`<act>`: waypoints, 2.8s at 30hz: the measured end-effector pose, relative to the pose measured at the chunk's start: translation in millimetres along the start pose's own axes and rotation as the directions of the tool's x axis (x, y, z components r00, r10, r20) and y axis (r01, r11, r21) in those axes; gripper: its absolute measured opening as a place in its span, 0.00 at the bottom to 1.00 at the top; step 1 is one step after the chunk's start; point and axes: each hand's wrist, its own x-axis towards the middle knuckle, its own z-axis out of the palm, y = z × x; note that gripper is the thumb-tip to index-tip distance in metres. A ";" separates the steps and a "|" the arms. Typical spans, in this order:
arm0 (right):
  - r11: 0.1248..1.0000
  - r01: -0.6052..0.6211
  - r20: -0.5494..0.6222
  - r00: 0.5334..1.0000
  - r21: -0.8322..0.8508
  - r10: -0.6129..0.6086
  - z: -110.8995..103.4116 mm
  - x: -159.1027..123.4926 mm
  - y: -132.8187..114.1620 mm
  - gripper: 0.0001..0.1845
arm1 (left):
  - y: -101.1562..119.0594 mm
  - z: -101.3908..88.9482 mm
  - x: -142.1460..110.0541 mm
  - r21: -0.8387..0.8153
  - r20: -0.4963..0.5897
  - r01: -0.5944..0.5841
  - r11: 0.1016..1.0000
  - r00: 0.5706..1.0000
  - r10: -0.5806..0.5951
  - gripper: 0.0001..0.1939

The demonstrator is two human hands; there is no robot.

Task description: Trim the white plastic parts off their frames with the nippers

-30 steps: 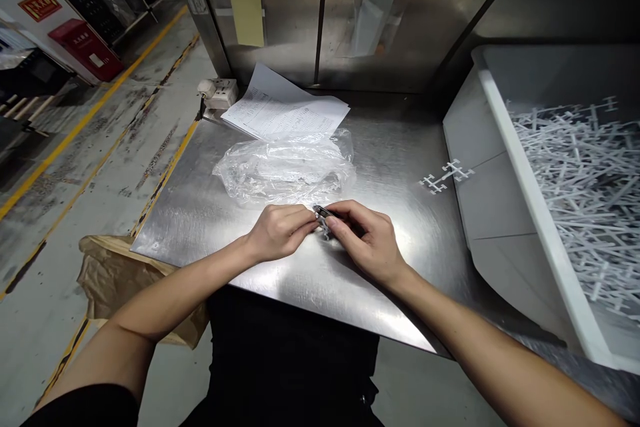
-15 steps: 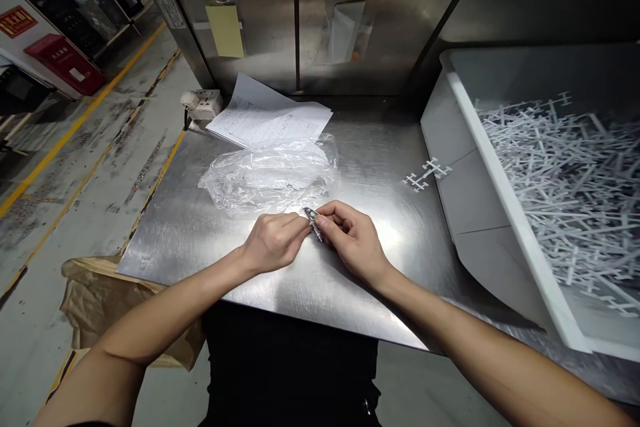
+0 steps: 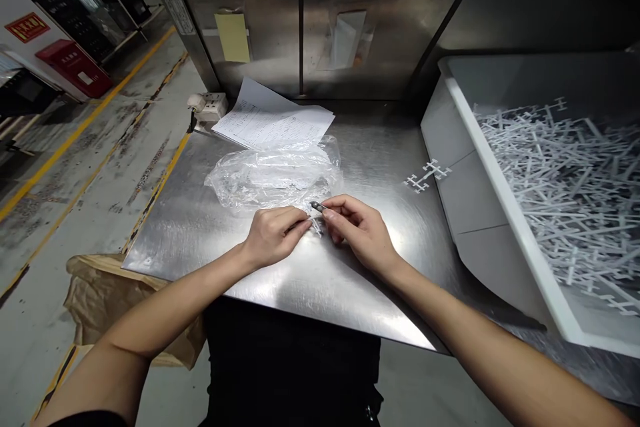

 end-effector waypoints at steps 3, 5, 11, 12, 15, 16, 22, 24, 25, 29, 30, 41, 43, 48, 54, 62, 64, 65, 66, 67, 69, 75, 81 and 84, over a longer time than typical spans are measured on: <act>1.000 0.023 0.002 1.000 -0.005 -0.023 -7.9 2.2 -1.4 0.16 | -0.5 -1.2 -1.5 -0.010 -0.018 0.002 1.000 1.000 -0.002 0.07; 0.999 0.045 0.005 0.999 -0.005 -0.045 -12.0 3.6 -2.6 0.16 | -0.7 -2.5 -2.0 -0.011 -0.017 -0.006 1.000 1.000 0.005 0.06; 0.989 0.133 0.004 0.991 -0.067 -0.133 -20.2 7.7 -0.4 0.14 | 0.8 -7.7 -0.6 -0.035 0.019 0.019 0.999 1.000 -0.019 0.12; 0.986 0.142 0.004 0.990 -0.087 -0.143 -21.2 8.5 1.3 0.14 | 1.3 -8.4 -0.3 -0.034 0.015 0.033 0.999 0.999 -0.032 0.12; 0.979 0.149 0.012 0.989 -0.140 -0.148 -23.0 10.0 6.3 0.13 | 2.4 -9.7 0.2 -0.031 -0.021 0.066 0.997 0.998 -0.067 0.12; 0.977 0.148 0.019 0.989 -0.154 -0.147 -23.2 10.1 7.5 0.13 | 2.6 -10.1 0.4 -0.035 -0.033 0.074 0.997 0.997 -0.075 0.12; 0.968 0.132 0.077 0.990 -0.212 -0.118 -21.6 7.5 8.1 0.13 | 3.0 -11.4 1.3 -0.067 -0.056 0.127 0.990 0.990 -0.130 0.12; 0.958 0.138 0.080 0.989 -0.252 -0.121 -20.9 6.4 7.3 0.13 | 2.6 -11.2 1.0 -0.069 -0.051 0.126 0.990 0.990 -0.130 0.12; 0.952 0.142 0.082 0.989 -0.270 -0.124 -20.6 6.0 6.8 0.13 | 2.2 -11.0 0.7 -0.068 -0.047 0.125 0.990 0.991 -0.129 0.12; 0.940 0.147 0.087 0.988 -0.307 -0.126 -19.8 5.0 5.0 0.12 | 1.0 -10.4 -0.9 -0.056 -0.006 0.127 0.990 0.992 -0.128 0.13; 0.939 0.145 0.085 0.989 -0.311 -0.125 -19.7 5.0 4.6 0.12 | 0.8 -10.4 -1.2 -0.052 0.006 0.128 0.990 0.992 -0.128 0.14; 0.941 0.148 0.110 0.987 -0.305 -0.120 -20.9 6.9 3.7 0.13 | 0.6 -10.9 -0.9 -0.062 0.019 0.132 0.989 0.991 -0.131 0.14; 0.940 0.149 0.108 0.987 -0.306 -0.121 -21.2 6.8 4.6 0.13 | 0.0 -10.9 -1.1 -0.063 0.028 0.126 0.990 0.992 -0.125 0.14; 0.946 0.162 0.121 0.984 -0.281 -0.133 -22.5 8.0 6.2 0.11 | -0.3 -10.3 -0.7 -0.060 0.065 0.159 0.985 0.986 -0.155 0.15; 0.949 0.121 0.067 0.992 -0.290 -0.106 -23.4 11.2 7.7 0.12 | -1.0 -6.3 -1.7 -0.022 -0.040 0.222 0.975 0.974 -0.223 0.07; 0.966 0.093 0.035 0.996 -0.242 -0.087 -22.0 11.3 6.2 0.13 | -3.5 -6.0 -4.2 -0.048 -0.038 0.272 0.961 0.961 -0.273 0.07; 0.972 0.098 0.037 0.995 -0.216 -0.092 -22.2 11.3 6.9 0.15 | -3.5 -6.3 -4.5 -0.065 -0.039 0.284 0.957 0.957 -0.286 0.06; 0.974 0.100 0.042 0.995 -0.204 -0.093 -22.3 11.2 7.3 0.16 | -3.3 -6.4 -4.5 -0.070 -0.041 0.286 0.956 0.956 -0.290 0.06; 0.976 0.101 0.051 0.994 -0.191 -0.093 -22.4 10.9 7.5 0.16 | -3.1 -6.6 -4.5 -0.074 -0.043 0.286 0.955 0.956 -0.290 0.07; 0.979 0.101 0.064 0.994 -0.176 -0.091 -22.5 10.6 7.6 0.16 | -2.9 -6.8 -4.4 -0.078 -0.044 0.283 0.956 0.957 -0.287 0.07; 0.985 0.097 0.096 0.992 -0.140 -0.084 -22.3 9.7 7.0 0.16 | -2.6 -7.1 -4.3 -0.082 -0.047 0.273 0.958 0.960 -0.278 0.07; 0.992 0.086 0.119 0.990 -0.097 -0.074 -20.7 8.1 3.3 0.15 | -2.9 -7.0 -5.1 -0.078 -0.049 0.269 0.960 0.961 -0.273 0.08; 0.989 0.069 0.122 0.991 -0.127 -0.053 -21.1 8.5 3.1 0.14 | -4.1 -6.3 -6.0 -0.046 -0.043 0.256 0.966 0.965 -0.258 0.07; 0.987 0.076 0.123 0.991 -0.140 -0.058 -21.2 8.3 3.9 0.14 | -3.5 -6.2 -5.8 -0.028 -0.045 0.240 0.970 0.969 -0.241 0.07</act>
